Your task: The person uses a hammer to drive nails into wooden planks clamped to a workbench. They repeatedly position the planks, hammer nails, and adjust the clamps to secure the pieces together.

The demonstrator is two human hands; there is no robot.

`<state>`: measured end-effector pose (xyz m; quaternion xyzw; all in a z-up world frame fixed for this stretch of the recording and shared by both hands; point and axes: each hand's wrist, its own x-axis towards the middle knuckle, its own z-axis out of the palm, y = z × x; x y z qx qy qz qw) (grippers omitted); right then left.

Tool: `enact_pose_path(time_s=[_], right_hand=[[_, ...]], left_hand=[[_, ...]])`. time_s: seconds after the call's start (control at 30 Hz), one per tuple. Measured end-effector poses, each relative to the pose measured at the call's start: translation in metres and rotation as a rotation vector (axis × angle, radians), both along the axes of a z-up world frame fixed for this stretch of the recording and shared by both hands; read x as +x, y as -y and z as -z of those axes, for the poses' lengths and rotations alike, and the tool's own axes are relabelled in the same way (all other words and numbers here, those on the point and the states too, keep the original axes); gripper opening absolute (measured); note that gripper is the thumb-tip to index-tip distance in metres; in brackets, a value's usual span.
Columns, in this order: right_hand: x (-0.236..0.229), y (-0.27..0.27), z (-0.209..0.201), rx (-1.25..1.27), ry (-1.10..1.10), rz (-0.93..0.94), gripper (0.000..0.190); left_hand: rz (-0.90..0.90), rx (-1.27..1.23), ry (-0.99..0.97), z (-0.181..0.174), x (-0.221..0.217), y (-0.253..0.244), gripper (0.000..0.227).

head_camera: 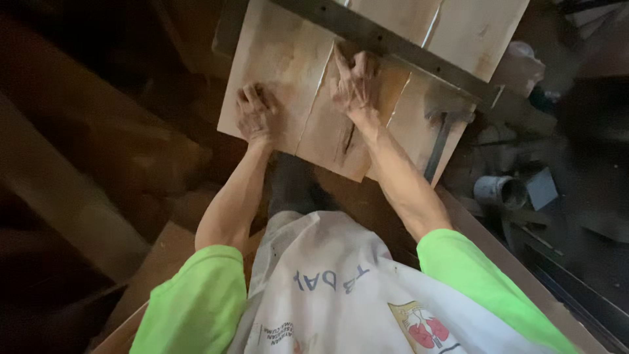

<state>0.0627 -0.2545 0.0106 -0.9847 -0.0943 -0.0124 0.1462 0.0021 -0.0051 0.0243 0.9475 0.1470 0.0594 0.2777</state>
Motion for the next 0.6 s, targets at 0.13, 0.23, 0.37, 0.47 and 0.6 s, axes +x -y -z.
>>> enact_pose_path(time_s=[0.13, 0.23, 0.37, 0.47, 0.6], right_hand=[[0.001, 0.005, -0.004, -0.123, 0.118, -0.088, 0.082], [-0.001, 0.007, -0.006, -0.103, 0.175, -0.181, 0.082], [-0.022, -0.009, -0.014, -0.092, 0.109, -0.282, 0.08], [-0.053, -0.025, -0.028, -0.007, 0.122, -0.3, 0.08], [-0.091, -0.045, -0.048, 0.024, 0.107, -0.331, 0.073]], left_hand=[[-0.013, -0.013, 0.048, -0.006, 0.003, 0.001, 0.026], [-0.019, -0.02, 0.083, -0.013, 0.003, 0.004, 0.021], [-0.04, -0.054, 0.054, -0.015, 0.005, 0.002, 0.02], [-0.036, -0.025, 0.102, -0.011, 0.004, 0.002, 0.02], [-0.037, -0.032, 0.071, -0.003, 0.006, 0.002, 0.021]])
